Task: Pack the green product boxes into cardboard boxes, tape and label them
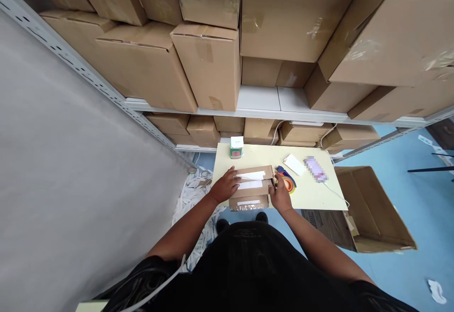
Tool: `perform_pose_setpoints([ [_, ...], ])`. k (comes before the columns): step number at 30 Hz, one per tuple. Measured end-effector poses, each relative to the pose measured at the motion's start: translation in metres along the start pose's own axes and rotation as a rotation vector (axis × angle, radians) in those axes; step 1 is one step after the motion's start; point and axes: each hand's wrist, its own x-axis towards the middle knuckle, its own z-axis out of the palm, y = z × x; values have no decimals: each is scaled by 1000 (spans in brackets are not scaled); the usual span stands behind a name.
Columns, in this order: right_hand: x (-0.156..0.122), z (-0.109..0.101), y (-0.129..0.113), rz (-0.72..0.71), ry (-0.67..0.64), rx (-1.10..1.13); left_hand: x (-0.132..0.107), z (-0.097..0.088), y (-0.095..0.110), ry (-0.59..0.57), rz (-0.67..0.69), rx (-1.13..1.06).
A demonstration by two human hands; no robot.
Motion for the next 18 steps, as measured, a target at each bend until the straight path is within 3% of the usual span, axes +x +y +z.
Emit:
perform_pose_setpoints([
  [5, 8, -7, 2, -232, -58, -153, 2, 4, 8, 32, -91, 65],
  [10, 11, -15, -1, -319, -128, -273, 9, 6, 30, -67, -155, 221],
  [15, 12, -23, 8, -281, -125, -149, 19, 16, 57, -110, -395, 205],
  [18, 24, -39, 38, -81, -75, -126, 23, 24, 65, -125, -470, 125],
])
